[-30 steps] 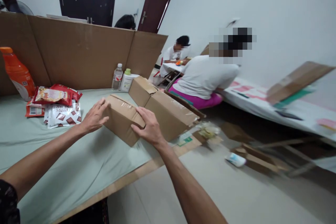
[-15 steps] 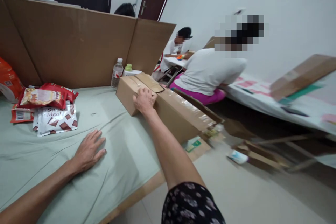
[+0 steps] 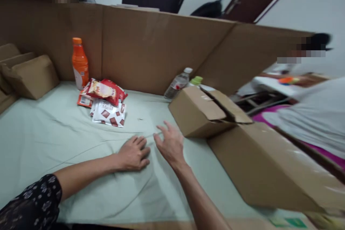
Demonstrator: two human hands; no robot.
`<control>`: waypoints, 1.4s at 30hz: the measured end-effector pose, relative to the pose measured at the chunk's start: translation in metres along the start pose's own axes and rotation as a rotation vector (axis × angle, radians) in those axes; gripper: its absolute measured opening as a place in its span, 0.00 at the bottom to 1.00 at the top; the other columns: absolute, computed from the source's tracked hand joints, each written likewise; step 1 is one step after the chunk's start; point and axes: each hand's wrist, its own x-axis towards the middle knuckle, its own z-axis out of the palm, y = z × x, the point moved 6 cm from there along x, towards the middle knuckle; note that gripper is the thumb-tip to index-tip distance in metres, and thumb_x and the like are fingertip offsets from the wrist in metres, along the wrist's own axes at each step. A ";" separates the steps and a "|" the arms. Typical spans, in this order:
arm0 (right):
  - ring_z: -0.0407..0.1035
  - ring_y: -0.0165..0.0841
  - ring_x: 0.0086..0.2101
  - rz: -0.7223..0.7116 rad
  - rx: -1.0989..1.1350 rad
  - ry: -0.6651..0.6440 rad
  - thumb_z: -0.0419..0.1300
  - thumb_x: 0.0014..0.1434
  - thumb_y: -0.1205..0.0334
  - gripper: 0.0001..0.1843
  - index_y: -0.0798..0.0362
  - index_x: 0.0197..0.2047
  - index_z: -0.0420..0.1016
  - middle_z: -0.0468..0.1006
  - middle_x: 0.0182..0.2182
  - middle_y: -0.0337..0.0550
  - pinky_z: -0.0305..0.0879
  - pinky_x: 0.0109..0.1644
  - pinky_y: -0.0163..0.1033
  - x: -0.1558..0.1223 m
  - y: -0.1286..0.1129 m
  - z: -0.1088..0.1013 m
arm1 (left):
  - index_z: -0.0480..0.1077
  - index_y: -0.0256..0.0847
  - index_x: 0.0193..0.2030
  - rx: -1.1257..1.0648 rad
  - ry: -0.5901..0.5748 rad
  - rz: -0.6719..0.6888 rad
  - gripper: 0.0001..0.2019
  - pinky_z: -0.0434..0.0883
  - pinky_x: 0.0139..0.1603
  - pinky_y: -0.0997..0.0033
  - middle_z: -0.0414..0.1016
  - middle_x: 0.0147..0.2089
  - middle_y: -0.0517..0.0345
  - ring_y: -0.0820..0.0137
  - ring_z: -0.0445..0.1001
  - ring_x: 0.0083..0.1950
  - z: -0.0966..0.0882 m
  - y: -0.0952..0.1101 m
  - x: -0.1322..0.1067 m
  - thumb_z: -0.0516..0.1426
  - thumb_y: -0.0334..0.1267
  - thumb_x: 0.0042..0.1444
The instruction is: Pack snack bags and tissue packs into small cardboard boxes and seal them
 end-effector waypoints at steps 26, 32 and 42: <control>0.77 0.48 0.45 0.288 0.502 -0.036 0.65 0.46 0.36 0.49 0.56 0.64 0.66 0.83 0.40 0.49 0.69 0.58 0.55 0.002 -0.091 0.138 | 0.67 0.30 0.66 0.153 0.513 -1.091 0.31 0.59 0.72 0.43 0.71 0.68 0.38 0.44 0.64 0.71 -0.322 -0.378 -0.268 0.59 0.34 0.54; 0.76 0.42 0.36 0.323 0.651 0.020 0.64 0.48 0.39 0.39 0.58 0.57 0.71 0.80 0.33 0.44 0.72 0.48 0.49 0.002 -0.097 0.131 | 0.76 0.26 0.50 0.185 0.438 -0.910 0.20 0.67 0.64 0.58 0.81 0.53 0.48 0.60 0.74 0.54 -0.309 -0.298 -0.290 0.50 0.34 0.57; 0.72 0.37 0.28 0.322 0.690 -0.029 0.56 0.48 0.45 0.23 0.54 0.40 0.75 0.78 0.25 0.41 0.70 0.35 0.42 0.011 -0.109 0.126 | 0.77 0.59 0.46 0.086 0.476 -0.236 0.17 0.73 0.62 0.54 0.83 0.40 0.73 0.68 0.81 0.43 -0.274 -0.078 -0.339 0.55 0.30 0.60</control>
